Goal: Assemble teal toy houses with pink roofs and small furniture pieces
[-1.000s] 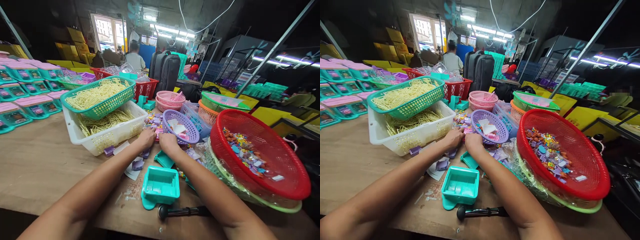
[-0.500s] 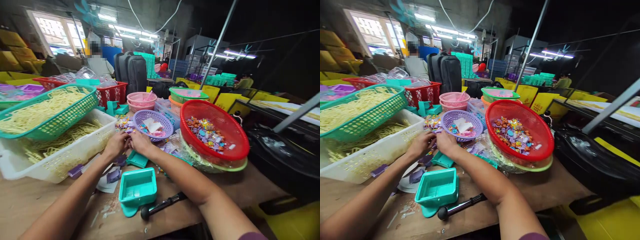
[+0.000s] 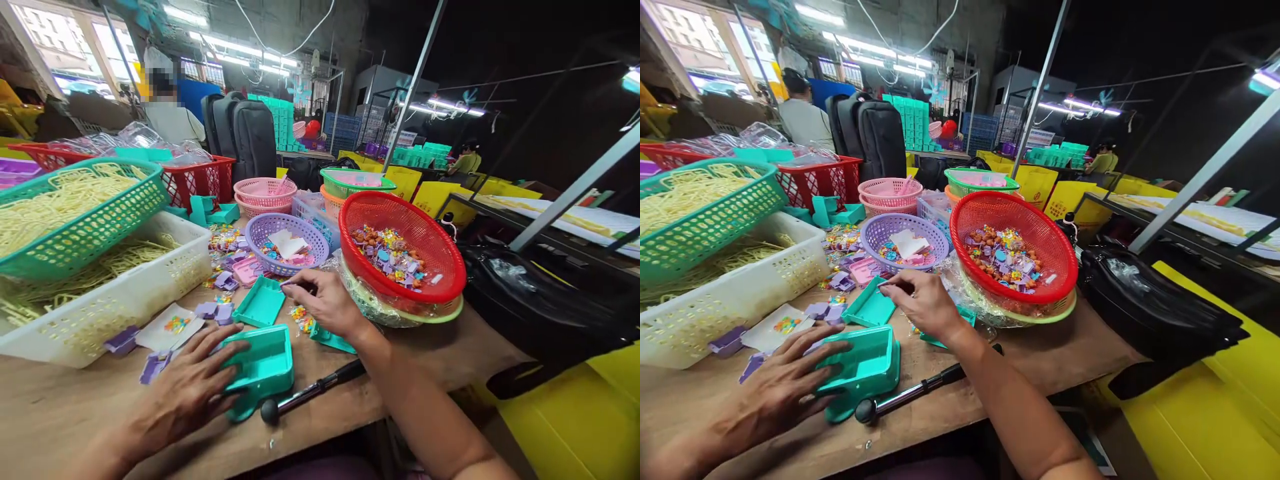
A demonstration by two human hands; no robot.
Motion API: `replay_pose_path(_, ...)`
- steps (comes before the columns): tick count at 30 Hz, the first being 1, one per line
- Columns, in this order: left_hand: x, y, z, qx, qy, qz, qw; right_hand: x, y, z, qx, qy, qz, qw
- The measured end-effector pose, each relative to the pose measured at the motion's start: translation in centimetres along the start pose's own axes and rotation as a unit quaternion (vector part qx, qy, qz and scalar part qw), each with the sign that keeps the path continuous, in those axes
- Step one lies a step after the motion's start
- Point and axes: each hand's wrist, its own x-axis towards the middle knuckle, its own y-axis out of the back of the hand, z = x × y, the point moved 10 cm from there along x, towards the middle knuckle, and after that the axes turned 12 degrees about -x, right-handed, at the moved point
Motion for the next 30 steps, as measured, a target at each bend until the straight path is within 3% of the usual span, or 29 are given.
replay_pose_path(4,1.3,0.0,-0.1,-0.04,0.039,0.022,0.998,-3.0,0.1,1.4,0.119,-0.055,0.034,0.991)
replay_pose_path(7,1.9,1.0,-1.1,-0.065,0.127,0.114,0.983,-5.5,-0.9,1.3,0.134,-0.072,0.045,0.987)
replay_pose_path(12,0.4,0.2,-2.9,-0.173,0.294,0.269,0.9,-8.1,-2.8,-0.8,-0.042,-0.008,0.066,0.997)
replay_pose_path(14,-0.1,-0.2,-2.9,-0.171,0.327,0.303,0.879,-8.6,-3.5,-1.6,-0.115,0.025,0.079,0.99)
replay_pose_path(22,1.3,-0.1,-0.9,-0.063,0.323,0.286,0.9,-9.0,-4.8,-2.0,-0.286,0.051,0.082,0.953)
replay_pose_path(30,1.6,-0.4,-0.8,-0.064,0.317,0.281,0.903,-9.0,-5.4,-3.5,-0.384,0.1,0.054,0.916)
